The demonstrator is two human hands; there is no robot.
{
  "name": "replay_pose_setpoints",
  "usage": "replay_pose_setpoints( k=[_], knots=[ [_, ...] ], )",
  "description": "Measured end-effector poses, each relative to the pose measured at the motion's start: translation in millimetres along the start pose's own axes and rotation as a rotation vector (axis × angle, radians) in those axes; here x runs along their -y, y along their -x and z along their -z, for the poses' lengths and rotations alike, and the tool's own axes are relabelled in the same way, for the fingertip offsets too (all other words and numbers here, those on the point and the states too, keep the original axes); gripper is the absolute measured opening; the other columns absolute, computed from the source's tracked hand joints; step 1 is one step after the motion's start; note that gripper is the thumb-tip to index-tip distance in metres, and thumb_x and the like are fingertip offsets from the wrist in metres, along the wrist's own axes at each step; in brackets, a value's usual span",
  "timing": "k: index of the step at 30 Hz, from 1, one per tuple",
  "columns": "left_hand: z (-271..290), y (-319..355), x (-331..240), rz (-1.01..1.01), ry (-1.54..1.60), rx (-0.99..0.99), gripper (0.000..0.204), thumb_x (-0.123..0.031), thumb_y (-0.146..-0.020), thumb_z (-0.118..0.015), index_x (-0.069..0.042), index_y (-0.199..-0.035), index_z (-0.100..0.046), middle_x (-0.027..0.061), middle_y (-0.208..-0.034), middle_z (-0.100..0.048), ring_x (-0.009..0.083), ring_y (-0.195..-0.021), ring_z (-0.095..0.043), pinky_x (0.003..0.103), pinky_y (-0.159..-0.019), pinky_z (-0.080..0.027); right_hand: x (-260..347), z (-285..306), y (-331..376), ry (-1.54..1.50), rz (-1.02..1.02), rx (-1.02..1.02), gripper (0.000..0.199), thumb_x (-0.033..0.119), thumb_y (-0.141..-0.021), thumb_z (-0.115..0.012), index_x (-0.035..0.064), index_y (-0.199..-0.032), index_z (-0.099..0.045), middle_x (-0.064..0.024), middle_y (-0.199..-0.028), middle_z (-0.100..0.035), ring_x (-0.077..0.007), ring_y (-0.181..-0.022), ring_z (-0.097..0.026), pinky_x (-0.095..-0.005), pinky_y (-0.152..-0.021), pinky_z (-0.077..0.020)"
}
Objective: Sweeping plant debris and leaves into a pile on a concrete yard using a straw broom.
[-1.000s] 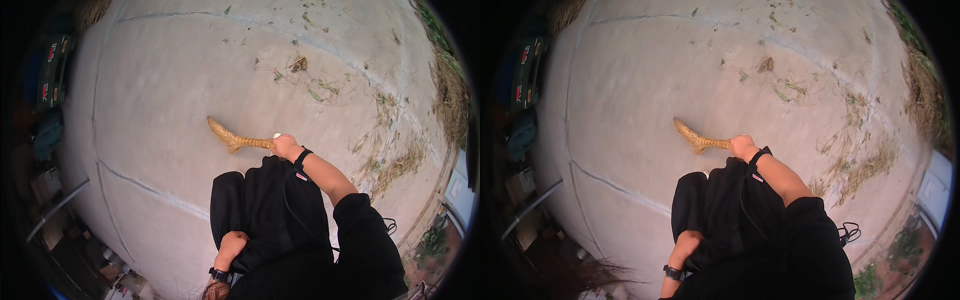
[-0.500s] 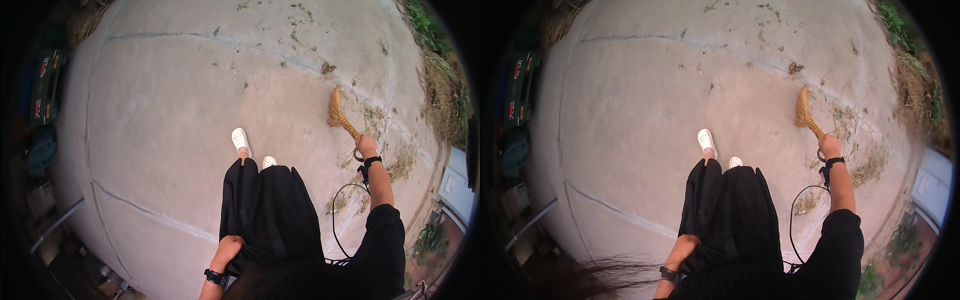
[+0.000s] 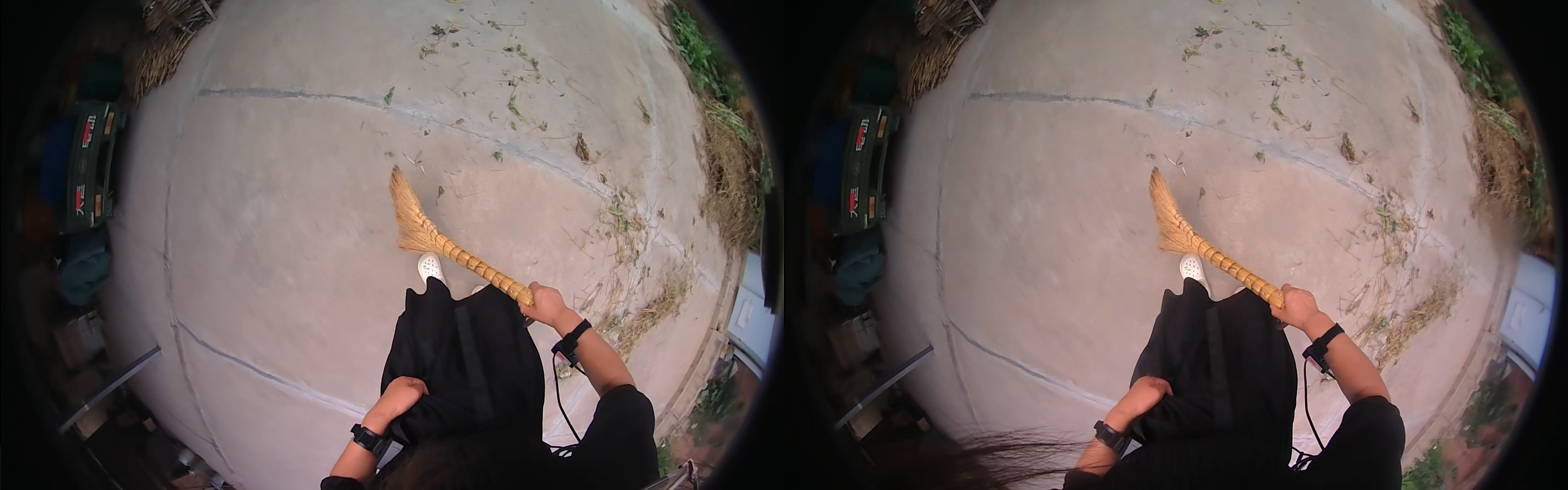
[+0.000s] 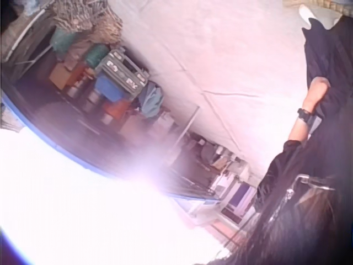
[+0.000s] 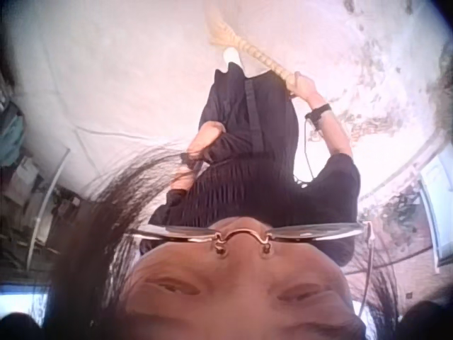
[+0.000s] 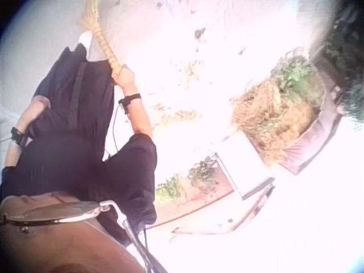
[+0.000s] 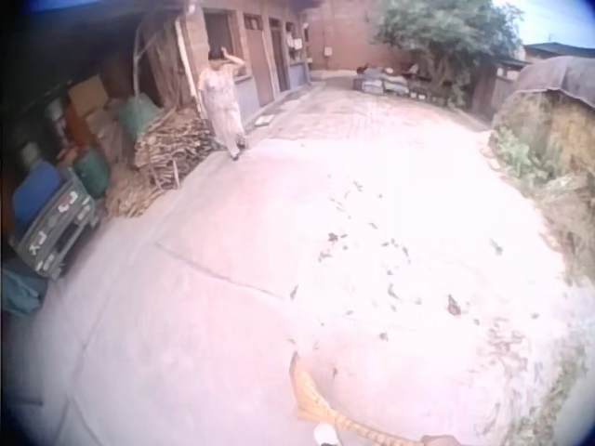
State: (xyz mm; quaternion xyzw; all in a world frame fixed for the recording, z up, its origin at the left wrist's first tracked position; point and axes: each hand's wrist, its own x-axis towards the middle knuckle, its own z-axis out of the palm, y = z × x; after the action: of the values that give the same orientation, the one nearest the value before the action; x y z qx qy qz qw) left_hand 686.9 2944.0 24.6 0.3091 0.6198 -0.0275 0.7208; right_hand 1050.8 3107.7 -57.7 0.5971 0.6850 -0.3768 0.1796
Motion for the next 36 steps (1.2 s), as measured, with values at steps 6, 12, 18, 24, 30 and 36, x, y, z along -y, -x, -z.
replay_pose_setpoints(
  k=[6, 12, 18, 24, 30, 36],
  knots=[
    [18, -5, -8, 0.106, 0.123, -0.010, 0.028, -0.015, -0.072, -0.043, 0.000, -0.078, -0.066, 0.0155, -0.078, -0.064, 0.0258, -0.080, -0.061, 0.030, -0.077, -0.045, 164, -55, -136, 0.334, 0.377, 0.140, 0.037, 0.021, -0.069, -0.059, -0.0028, -0.095, -0.049, -0.0158, -0.082, -0.063, -0.0268, -0.081, -0.063, -0.0334, -0.073, -0.0494],
    [13, -9, -30, 0.286, 0.353, -0.011, 0.024, -0.011, -0.079, -0.043, 0.001, -0.079, -0.064, 0.0035, -0.069, -0.059, 0.0117, -0.068, -0.054, 0.023, -0.068, -0.042, 202, -70, -220, 0.615, 0.421, 0.375, 0.038, 0.016, -0.082, -0.050, 0.0085, -0.118, -0.047, -0.0100, -0.096, -0.065, -0.0260, -0.087, -0.063, -0.0357, -0.071, -0.0507],
    [-9, -31, -69, 0.314, 0.418, -0.111, 0.023, -0.011, -0.079, -0.043, 0.000, -0.076, -0.064, 0.0015, -0.067, -0.058, 0.0115, -0.064, -0.052, 0.023, -0.065, -0.041, 57, 44, -241, 0.518, 0.201, 0.307, 0.036, 0.027, -0.084, -0.047, 0.0213, -0.119, -0.051, -0.0082, -0.097, -0.065, -0.0250, -0.091, -0.062, -0.0374, -0.076, -0.0490],
    [-19, -66, -151, 0.335, 0.391, -0.017, 0.024, -0.013, -0.078, -0.043, -0.002, -0.076, -0.064, 0.0034, -0.069, -0.059, 0.0121, -0.069, -0.055, 0.024, -0.068, -0.042, -139, 179, -222, 0.573, -0.196, 0.140, 0.042, 0.033, -0.083, -0.049, 0.0248, -0.124, -0.048, -0.0080, -0.092, -0.065, -0.0243, -0.086, -0.063, -0.0376, -0.074, -0.0487],
    [-21, -80, -207, 0.204, 0.262, -0.043, 0.024, -0.015, -0.077, -0.043, -0.002, -0.077, -0.063, 0.0082, -0.075, -0.062, 0.0164, -0.078, -0.058, 0.026, -0.074, -0.042, -232, 238, -219, 0.575, -0.471, 0.039, 0.037, 0.033, -0.082, -0.051, 0.0193, -0.116, -0.053, -0.0106, -0.092, -0.065, -0.0254, -0.086, -0.063, -0.0388, -0.073, -0.0493],
    [-8, -96, -226, 0.176, 0.331, -0.094, 0.025, -0.012, -0.073, -0.042, 0.001, -0.077, -0.064, 0.0086, -0.068, -0.061, 0.0166, -0.070, -0.058, 0.027, -0.068, -0.043, -201, 279, -178, 0.309, -0.349, -0.142, 0.045, 0.037, -0.077, -0.059, 0.0118, -0.114, -0.056, -0.0177, -0.084, -0.064, -0.0325, -0.079, -0.062, -0.0423, -0.071, -0.0493]
  ],
)
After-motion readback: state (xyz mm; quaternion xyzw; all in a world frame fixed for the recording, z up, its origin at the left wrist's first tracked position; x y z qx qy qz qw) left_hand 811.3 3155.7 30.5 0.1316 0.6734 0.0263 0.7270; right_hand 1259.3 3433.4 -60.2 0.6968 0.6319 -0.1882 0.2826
